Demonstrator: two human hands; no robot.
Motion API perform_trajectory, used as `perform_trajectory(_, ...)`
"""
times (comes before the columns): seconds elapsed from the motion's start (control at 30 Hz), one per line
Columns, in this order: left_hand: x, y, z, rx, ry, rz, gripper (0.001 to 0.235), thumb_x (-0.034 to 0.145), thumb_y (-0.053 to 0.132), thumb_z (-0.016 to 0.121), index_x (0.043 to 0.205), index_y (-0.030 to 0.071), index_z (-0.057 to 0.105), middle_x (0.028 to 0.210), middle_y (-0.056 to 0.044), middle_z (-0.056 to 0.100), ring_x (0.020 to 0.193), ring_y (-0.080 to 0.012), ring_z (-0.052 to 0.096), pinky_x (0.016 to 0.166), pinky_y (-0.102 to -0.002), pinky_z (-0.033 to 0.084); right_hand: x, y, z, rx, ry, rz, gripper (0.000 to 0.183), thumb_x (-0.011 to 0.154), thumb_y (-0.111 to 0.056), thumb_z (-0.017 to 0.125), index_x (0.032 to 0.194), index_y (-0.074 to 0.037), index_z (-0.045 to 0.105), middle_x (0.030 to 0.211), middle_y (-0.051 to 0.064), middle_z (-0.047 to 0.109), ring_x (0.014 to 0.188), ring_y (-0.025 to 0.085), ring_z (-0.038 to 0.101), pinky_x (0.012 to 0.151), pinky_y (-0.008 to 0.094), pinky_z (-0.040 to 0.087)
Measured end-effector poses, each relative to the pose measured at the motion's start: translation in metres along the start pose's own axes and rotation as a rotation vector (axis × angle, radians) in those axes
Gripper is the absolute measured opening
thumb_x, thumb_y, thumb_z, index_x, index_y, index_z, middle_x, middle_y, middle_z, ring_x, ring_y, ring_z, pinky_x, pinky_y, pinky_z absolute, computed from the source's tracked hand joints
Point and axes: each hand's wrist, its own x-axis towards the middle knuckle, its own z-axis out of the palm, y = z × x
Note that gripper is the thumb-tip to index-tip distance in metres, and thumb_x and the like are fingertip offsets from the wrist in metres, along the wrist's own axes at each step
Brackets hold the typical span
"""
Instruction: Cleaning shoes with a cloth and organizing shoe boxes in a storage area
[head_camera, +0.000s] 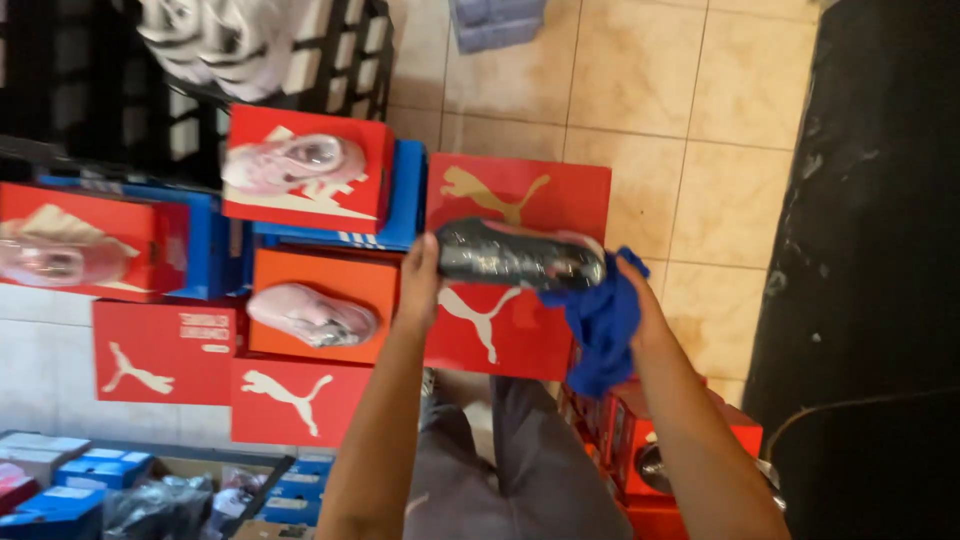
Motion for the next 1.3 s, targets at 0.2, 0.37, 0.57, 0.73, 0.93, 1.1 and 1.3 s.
perform_trajectory(0.2,0.103,-0.048,0.0,0.596,0.076,0.44,0.032,0.106,0.033,0.058,0.124,0.007,0.068,0.115,-0.018,0.074,0.114,-0.0403,0.067,0.096,-0.05,0.055,0.021,-0.009,0.025,0.019,0.058,-0.13,0.049,0.081,-0.033,0.086,0.122,-0.01,0.072,0.12,0.017,0.074,0.108,0.035,0.074,0.094,0.047,0.061)
perform_trajectory(0.37,0.141,-0.054,0.012,0.7,0.172,0.661,0.024,0.1,0.023,0.067,0.118,0.008,0.074,0.109,-0.019,0.067,0.109,-0.0436,0.065,0.095,-0.05,0.054,0.041,0.007,-0.006,-0.025,0.104,-0.269,0.036,0.084,-0.022,0.084,0.115,-0.008,0.072,0.109,0.017,0.075,0.099,0.031,0.077,0.088,0.044,0.064)
perform_trajectory(0.57,0.09,-0.032,-0.02,0.592,0.109,0.692,0.026,0.095,0.012,0.066,0.121,0.011,0.072,0.121,-0.014,0.064,0.114,-0.0349,0.064,0.101,-0.042,0.052,-0.029,0.046,-0.043,-0.373,0.08,-0.169,0.044,0.085,-0.029,0.074,0.124,-0.01,0.065,0.114,0.014,0.07,0.102,0.028,0.067,0.092,0.044,0.055)
perform_trajectory(0.73,-0.013,-0.047,-0.174,0.614,0.143,0.763,0.012,0.099,0.017,0.066,0.108,0.014,0.075,0.109,-0.007,0.069,0.108,-0.0305,0.066,0.096,-0.042,0.051,-0.137,0.167,0.067,-0.913,-0.094,0.351,0.063,0.072,-0.03,0.089,0.124,0.001,0.072,0.116,0.026,0.072,0.107,0.039,0.07,0.091,0.058,0.056)
perform_trajectory(0.93,-0.063,-0.1,-0.399,0.754,0.864,0.608,0.012,0.099,0.013,0.07,0.11,0.011,0.068,0.103,-0.009,0.068,0.093,-0.0282,0.062,0.09,-0.042,0.046,-0.106,0.349,0.051,-1.154,-0.37,0.45,0.075,0.078,-0.026,0.09,0.141,-0.001,0.06,0.137,0.024,0.063,0.129,0.037,0.059,0.107,0.052,0.05)
perform_trajectory(1.1,-0.046,-0.138,-0.491,0.86,0.338,-0.17,0.089,0.09,0.057,0.076,0.156,0.01,0.038,0.147,-0.019,0.054,0.135,-0.0439,0.052,0.108,-0.063,0.044,-0.074,0.446,0.064,-1.14,-0.167,0.272,0.085,0.08,-0.053,0.088,0.146,-0.01,0.058,0.145,0.019,0.058,0.137,0.032,0.053,0.111,0.049,0.045)
perform_trajectory(1.3,-0.053,-0.127,-0.496,0.76,0.285,-0.122,0.084,0.084,0.048,0.084,0.146,0.004,0.049,0.136,-0.027,0.06,0.128,-0.0502,0.056,0.108,-0.062,0.044,-0.093,0.433,0.079,-1.083,-0.133,0.276,0.087,0.073,-0.043,0.094,0.142,-0.002,0.059,0.136,0.024,0.062,0.128,0.038,0.06,0.105,0.054,0.049)
